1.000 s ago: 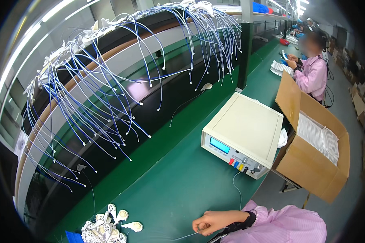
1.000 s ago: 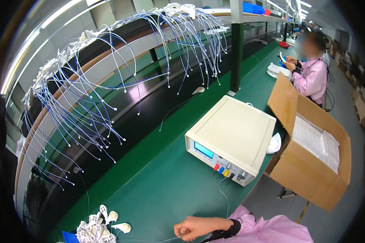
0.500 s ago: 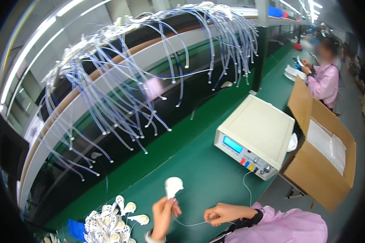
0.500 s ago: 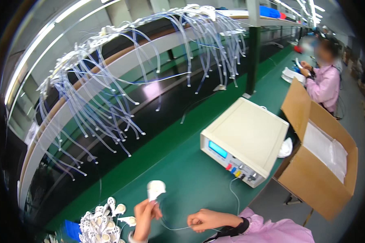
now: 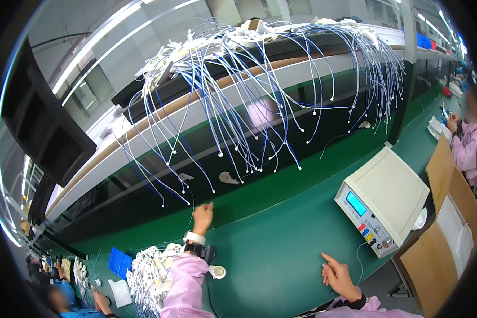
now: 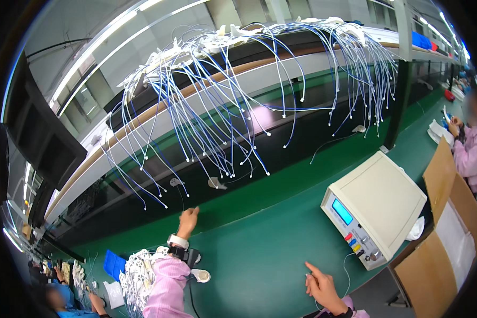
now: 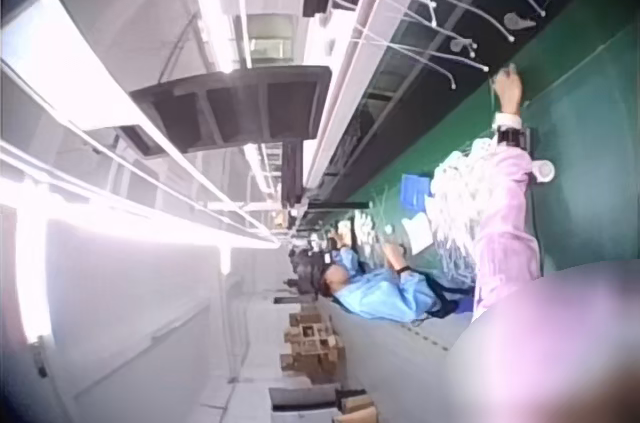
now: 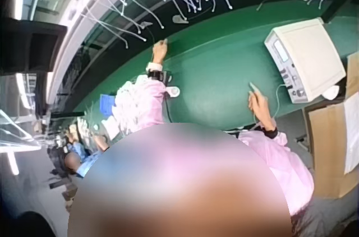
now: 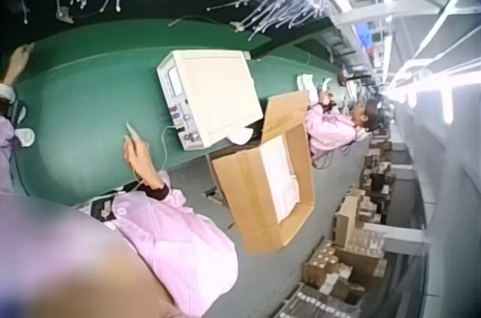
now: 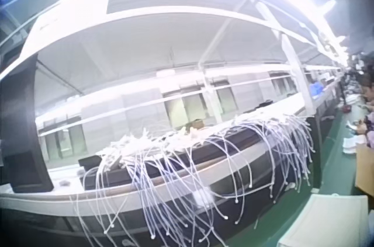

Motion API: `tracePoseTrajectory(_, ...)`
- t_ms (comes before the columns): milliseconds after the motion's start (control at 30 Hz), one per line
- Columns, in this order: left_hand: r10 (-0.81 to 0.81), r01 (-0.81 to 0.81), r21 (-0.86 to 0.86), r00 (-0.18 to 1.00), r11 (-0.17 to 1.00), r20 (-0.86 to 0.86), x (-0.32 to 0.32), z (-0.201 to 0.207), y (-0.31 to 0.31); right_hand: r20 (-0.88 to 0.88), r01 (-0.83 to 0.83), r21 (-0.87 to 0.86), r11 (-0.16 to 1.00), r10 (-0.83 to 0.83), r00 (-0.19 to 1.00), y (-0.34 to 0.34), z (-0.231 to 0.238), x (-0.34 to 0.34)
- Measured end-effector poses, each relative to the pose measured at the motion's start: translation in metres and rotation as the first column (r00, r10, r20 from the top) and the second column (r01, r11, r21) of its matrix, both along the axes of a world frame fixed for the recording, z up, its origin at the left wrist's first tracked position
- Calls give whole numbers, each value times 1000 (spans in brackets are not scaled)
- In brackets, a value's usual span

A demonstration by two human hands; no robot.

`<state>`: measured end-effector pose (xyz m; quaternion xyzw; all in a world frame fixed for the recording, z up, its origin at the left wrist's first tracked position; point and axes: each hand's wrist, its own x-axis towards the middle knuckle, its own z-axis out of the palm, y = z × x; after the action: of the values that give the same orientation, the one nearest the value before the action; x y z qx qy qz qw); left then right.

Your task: Testing individual fiber optic components using an electronic testing device on an industrial assembly line.

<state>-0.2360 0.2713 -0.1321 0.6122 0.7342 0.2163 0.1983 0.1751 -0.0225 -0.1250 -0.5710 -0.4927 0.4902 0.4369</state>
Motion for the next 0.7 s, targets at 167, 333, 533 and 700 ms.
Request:
tracePoseTrajectory(167, 150, -182, 47, 608, 982, -780, -80, -36, -21, 132, -48, 136, 990, 30, 991, 3, -2, -1)
tracePoseTrajectory(333, 5, -66, -62, 726, 996, -687, -67, -29, -32, 103, 24, 137, 990, -39, 994, 5, -7, 1)
tracePoseTrajectory(533, -35, 8, 434, 998, 901, 55, 66, 82, -81, 117, 6, 128, 992, -21, 993, 5, -2, -1)
tracePoseTrajectory(700, -377, 259, 273, 640, 926, 670, 155, 110, -160, 66, 26, 86, 996, -31, 997, 3, -5, -1)
